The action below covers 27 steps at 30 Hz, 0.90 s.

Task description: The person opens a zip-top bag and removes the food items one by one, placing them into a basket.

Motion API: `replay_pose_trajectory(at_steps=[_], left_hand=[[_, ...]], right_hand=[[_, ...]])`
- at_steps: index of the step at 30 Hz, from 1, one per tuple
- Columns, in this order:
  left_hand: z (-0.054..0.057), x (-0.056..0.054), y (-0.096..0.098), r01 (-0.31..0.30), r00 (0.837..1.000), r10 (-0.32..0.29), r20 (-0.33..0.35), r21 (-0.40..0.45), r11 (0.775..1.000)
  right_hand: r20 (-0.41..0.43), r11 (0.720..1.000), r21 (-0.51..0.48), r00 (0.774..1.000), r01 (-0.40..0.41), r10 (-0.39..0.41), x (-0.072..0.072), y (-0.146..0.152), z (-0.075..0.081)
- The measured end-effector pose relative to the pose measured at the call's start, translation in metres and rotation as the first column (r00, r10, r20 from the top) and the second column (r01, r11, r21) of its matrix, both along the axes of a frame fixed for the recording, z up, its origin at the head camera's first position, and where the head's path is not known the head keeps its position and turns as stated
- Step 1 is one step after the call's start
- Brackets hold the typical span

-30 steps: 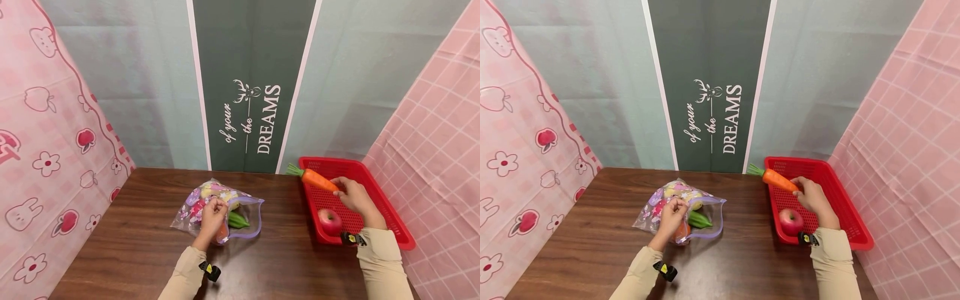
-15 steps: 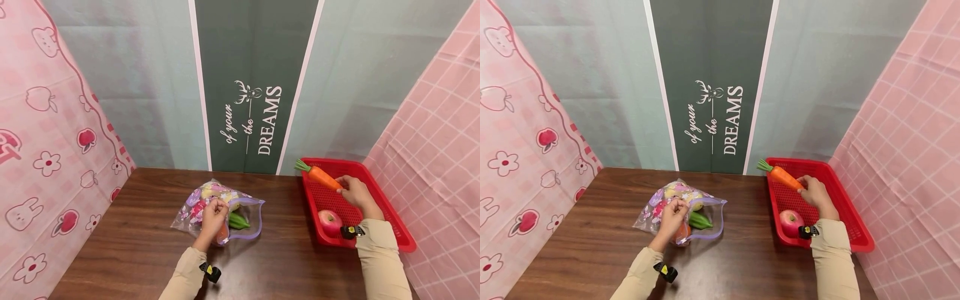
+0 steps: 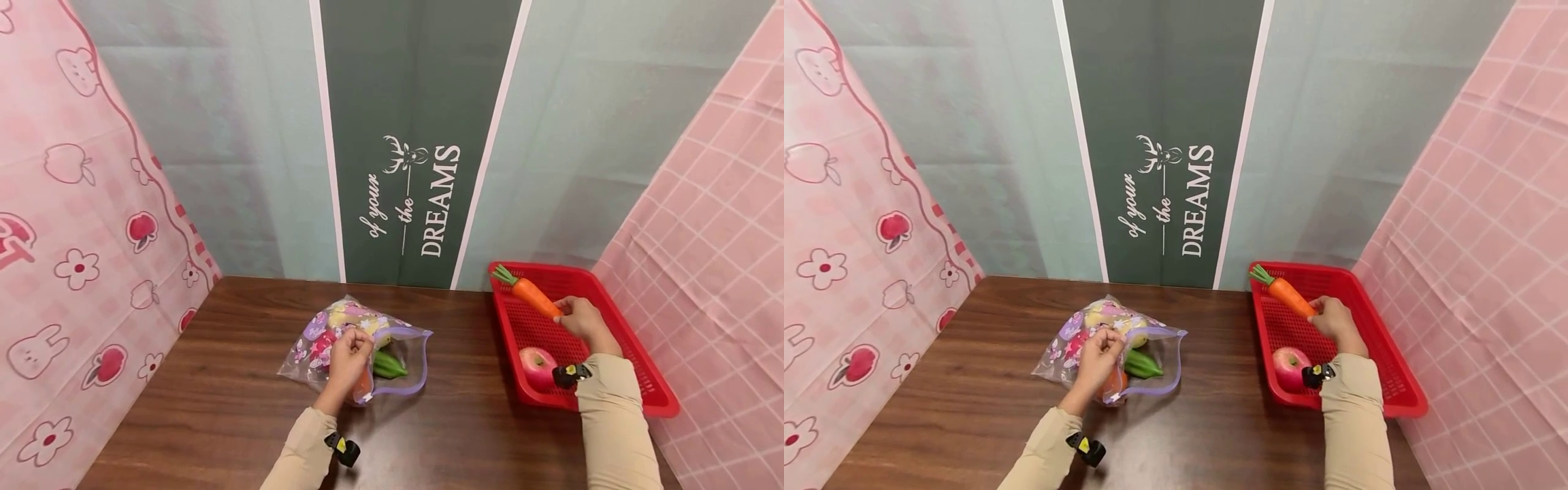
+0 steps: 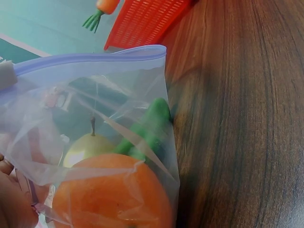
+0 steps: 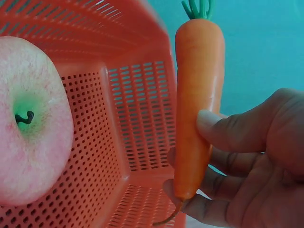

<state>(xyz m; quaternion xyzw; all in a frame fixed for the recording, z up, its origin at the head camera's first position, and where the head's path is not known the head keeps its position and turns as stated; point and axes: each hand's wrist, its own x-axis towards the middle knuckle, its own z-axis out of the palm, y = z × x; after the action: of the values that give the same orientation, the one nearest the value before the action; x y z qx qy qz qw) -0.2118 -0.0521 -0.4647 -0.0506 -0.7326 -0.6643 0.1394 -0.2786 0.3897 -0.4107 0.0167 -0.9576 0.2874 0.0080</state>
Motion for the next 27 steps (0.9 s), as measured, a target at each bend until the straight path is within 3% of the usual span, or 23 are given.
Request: replay_pose_trajectory(at_steps=[8,17,27], left_hand=[[0.0,0.001,0.001,-0.003,1.0,0.004,0.012,-0.013,1.0],[0.002,0.0,0.002,-0.021,1.0,0.022,0.002,-0.026,0.999],[0.005,0.001,0.003,-0.021,1.0,0.022,0.013,-0.054,0.998]], right_hand=[[0.079,0.998,-0.025,0.995,0.064,-0.061,-0.004,0.004,-0.007],[0.168,0.984,-0.036,0.971,0.176,-0.168,-0.011,0.0,-0.015],[0.284,0.976,-0.091,0.945,0.197,-0.165,-0.022,-0.003,-0.029]])
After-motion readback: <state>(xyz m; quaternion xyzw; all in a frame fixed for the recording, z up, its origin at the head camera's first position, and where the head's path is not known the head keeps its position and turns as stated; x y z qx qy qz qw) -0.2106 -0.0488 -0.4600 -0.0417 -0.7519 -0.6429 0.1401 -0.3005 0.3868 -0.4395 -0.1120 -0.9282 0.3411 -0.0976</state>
